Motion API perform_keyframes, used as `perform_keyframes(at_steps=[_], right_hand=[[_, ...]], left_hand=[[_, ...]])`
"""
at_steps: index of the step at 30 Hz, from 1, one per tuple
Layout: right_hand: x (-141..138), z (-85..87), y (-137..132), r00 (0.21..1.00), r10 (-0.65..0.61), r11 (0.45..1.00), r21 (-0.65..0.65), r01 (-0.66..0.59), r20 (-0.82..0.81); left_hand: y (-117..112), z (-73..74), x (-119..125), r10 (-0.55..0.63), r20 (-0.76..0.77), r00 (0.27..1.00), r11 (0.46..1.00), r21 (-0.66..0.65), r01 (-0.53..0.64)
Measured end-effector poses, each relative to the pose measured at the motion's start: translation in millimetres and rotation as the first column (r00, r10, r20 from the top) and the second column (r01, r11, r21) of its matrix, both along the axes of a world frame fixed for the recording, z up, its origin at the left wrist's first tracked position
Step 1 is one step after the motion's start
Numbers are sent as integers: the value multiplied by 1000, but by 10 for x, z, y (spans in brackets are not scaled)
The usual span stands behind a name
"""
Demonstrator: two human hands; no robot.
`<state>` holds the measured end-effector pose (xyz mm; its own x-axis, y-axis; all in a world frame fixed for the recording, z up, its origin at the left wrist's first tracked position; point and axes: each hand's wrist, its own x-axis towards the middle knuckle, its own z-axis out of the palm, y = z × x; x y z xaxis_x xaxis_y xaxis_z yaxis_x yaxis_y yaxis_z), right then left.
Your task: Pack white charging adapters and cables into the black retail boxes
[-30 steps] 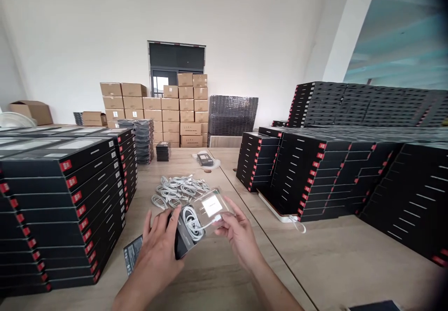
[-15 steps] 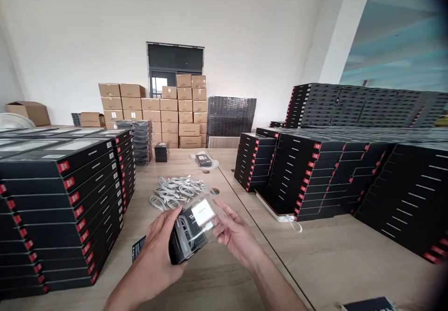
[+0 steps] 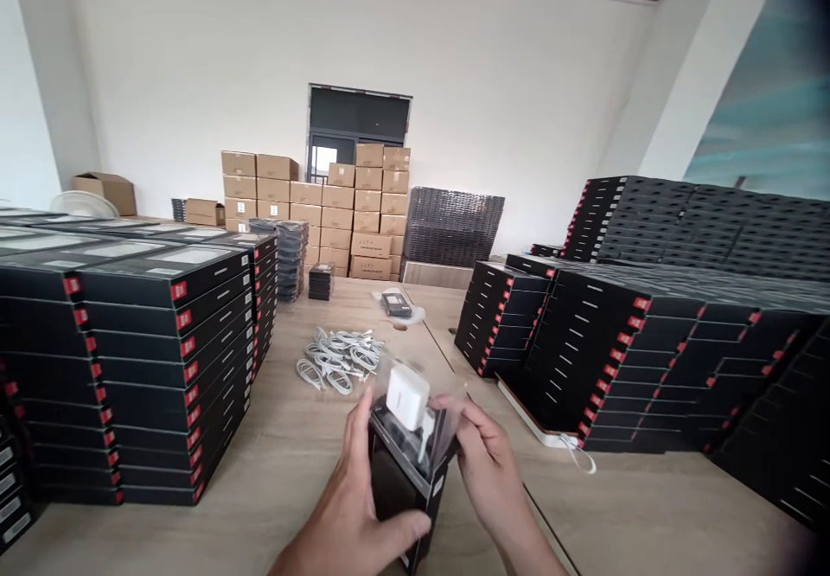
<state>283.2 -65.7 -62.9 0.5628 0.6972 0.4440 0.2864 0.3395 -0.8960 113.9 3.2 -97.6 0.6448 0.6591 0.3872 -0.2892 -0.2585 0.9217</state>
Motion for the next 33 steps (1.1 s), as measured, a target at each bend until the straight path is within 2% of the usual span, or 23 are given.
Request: perform_keyframes(at_steps=[2,5,7,9,12,15,20,22,24,28,31,33], right_hand=[[-31,38,-41,985,-16,999,-48,25,170],[-133,62,-78,959,19,996,-88,7,284],[-186,59,-73,958,23,997,-80,0,286],[-198,37,-49,971,-29,998,-41,39,239],[-155,-23,-11,985,-110,994,2,111,136],[-113,-70,-6,986,-97,995,33,93,137],[-91,-51,-42,941,-2,995,91,-30,337],[-73,-38,-46,903,0,995,89,-42,430],[-57,-41,-46,880,-25,996,83,-16,474],[-64,-76,-50,911,-54,996,86,21,408],[-94,-74,-56,951,-31,994,111,-4,307],[-108,-44,-58,948,-15,995,94,-15,317]], left_hand=[[23,8,-49,1,36,999,998,61,-3],[88,52,-135,71,96,993,992,98,-81],[124,84,-157,101,102,990,988,109,-112],[148,105,-143,128,72,989,976,165,-139],[167,109,-91,236,20,972,931,282,-232],[184,78,-55,336,15,942,885,338,-321],[226,-47,-18,289,76,954,899,322,-298],[241,-86,-8,295,131,947,902,290,-321],[251,-96,-15,312,112,944,891,309,-331],[251,-77,-54,305,-3,952,867,415,-276],[240,-79,-51,278,45,960,904,326,-277],[234,-72,-46,261,85,962,932,237,-274]])
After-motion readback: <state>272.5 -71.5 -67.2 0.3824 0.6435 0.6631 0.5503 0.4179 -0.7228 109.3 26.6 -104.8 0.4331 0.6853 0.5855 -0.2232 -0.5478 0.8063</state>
